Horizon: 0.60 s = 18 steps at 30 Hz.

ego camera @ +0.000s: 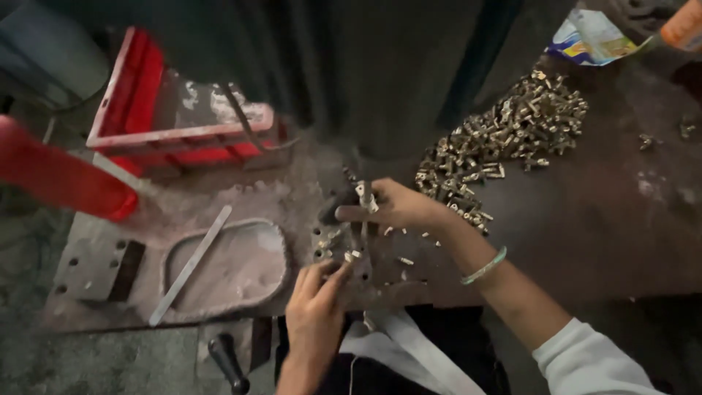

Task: The person picks up brass fittings one at a time, dips them in a tray of liquid, and holds each under a bench drilling/tapping machine to thread it. Finished fittings are placed on a growing pile on the workbench.

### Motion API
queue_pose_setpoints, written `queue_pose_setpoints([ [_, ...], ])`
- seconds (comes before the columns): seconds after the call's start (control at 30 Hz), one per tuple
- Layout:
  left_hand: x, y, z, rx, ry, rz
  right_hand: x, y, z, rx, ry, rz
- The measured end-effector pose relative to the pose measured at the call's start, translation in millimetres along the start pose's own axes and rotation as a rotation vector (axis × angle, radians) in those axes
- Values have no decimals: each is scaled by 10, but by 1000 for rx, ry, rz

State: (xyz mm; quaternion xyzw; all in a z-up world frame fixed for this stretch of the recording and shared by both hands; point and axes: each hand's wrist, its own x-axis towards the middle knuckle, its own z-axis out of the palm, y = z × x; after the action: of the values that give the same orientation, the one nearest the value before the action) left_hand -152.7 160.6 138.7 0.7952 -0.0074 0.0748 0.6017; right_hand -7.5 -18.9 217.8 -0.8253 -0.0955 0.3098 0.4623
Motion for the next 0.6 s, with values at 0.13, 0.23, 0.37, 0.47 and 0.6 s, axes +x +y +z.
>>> queue_pose_setpoints([
  [0.13, 142, -52, 22, 742, -32, 562, -34, -70, -7, 73, 28, -157],
  [0.23, 171, -71, 542, 638, -97, 735, 34, 95, 90, 81, 88, -306],
  [0.37, 169, -511, 1100, 815, -271, 667, 51, 82, 234, 170, 17, -248],
  [0.47, -33, -527, 962, 818, -359, 575, 147, 224, 508, 430, 217, -437],
  [0.6, -186, -163, 217, 501, -238, 359, 170, 174, 580, 593, 467, -465],
])
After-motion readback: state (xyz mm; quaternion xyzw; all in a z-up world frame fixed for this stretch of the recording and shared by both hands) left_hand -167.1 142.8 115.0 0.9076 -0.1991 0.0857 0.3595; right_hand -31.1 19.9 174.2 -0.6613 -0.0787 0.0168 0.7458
